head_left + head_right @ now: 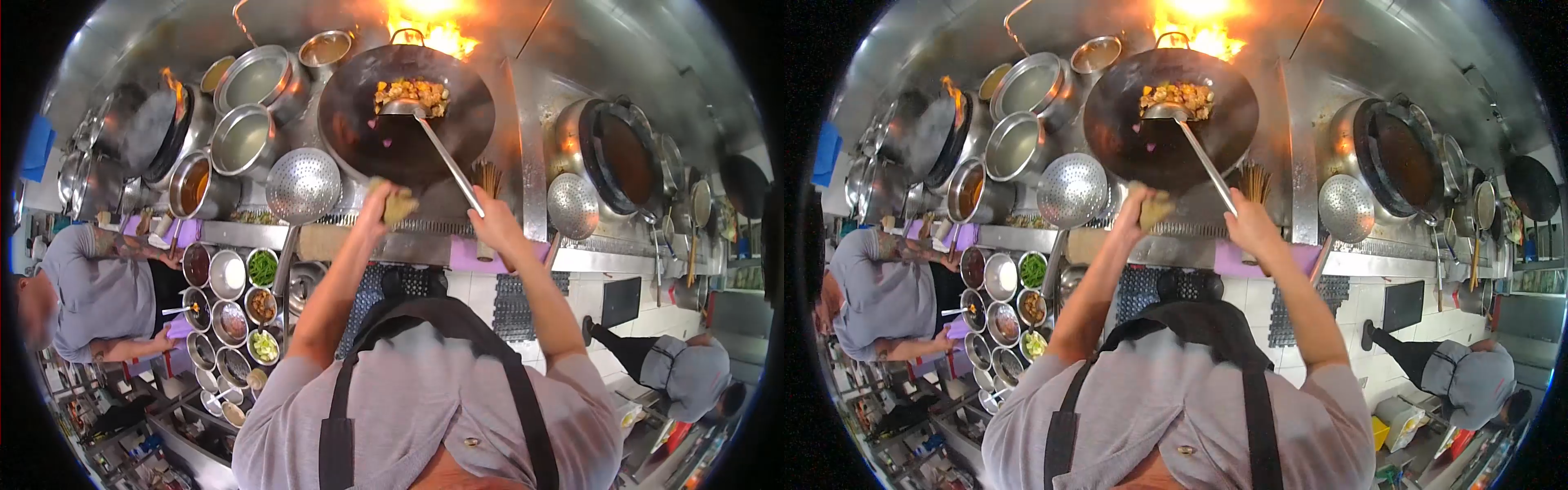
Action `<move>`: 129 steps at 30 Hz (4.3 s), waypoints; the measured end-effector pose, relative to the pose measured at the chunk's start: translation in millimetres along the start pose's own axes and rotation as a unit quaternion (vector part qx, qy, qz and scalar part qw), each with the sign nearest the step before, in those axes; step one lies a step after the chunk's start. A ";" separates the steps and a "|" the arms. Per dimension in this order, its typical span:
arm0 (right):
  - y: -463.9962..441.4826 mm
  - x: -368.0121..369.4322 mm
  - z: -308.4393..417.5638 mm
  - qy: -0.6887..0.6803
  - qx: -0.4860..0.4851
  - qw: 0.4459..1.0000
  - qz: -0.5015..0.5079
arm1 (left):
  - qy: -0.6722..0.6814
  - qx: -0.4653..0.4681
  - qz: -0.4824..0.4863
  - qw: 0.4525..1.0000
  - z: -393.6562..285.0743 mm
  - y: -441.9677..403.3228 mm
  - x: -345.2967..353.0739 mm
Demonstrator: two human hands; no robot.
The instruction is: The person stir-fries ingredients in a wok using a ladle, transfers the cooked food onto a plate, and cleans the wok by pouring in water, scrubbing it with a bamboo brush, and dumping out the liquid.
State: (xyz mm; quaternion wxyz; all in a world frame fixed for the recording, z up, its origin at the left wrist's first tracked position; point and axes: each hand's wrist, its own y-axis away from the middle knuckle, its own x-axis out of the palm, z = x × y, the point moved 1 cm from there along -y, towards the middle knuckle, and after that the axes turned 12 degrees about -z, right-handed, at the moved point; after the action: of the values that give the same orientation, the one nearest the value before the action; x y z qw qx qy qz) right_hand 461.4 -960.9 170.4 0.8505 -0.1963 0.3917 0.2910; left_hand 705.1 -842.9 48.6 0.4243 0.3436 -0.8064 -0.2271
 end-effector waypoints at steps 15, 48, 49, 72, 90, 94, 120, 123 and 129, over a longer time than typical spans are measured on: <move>24.7 -57.5 10.6 -0.004 -0.001 0.995 0.101 | 0.042 -0.077 -0.011 0.996 -27.9 32.2 46.4; 31.6 -26.6 -11.3 -0.057 -0.015 0.998 -0.026 | 0.011 0.027 -0.028 0.999 42.4 62.4 -5.8; 37.0 -34.9 -7.3 -0.073 0.018 0.997 -0.014 | 0.027 0.015 -0.036 0.999 32.3 50.5 1.7; 34.6 -62.5 -3.4 -0.079 -0.002 0.994 0.080 | 0.007 -0.031 -0.012 0.999 -13.0 41.0 33.2; 35.6 -65.9 3.2 -0.110 0.027 0.991 0.075 | 0.049 -0.014 -0.047 0.998 -3.0 35.0 31.8; 35.1 -66.7 0.7 -0.030 -0.028 0.995 0.090 | 0.058 -0.068 -0.012 0.996 -23.9 32.5 43.3; 84.1 3.1 65.6 -0.054 0.145 0.988 0.009 | -0.003 -0.048 0.048 0.998 -32.4 -78.9 7.4; 73.7 2.4 70.4 -0.058 0.132 0.989 0.013 | -0.019 -0.015 0.048 0.999 -39.1 -76.5 13.9; 61.6 16.5 57.7 -0.090 0.123 0.988 0.011 | -0.033 0.003 0.039 0.999 -48.6 -15.5 -21.2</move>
State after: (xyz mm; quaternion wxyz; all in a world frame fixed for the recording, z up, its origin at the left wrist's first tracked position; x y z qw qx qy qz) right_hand 462.0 -876.4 186.5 0.8968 -0.0589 0.3484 0.2663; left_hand 760.1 -840.9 53.3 0.4044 0.3058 -0.8336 -0.2190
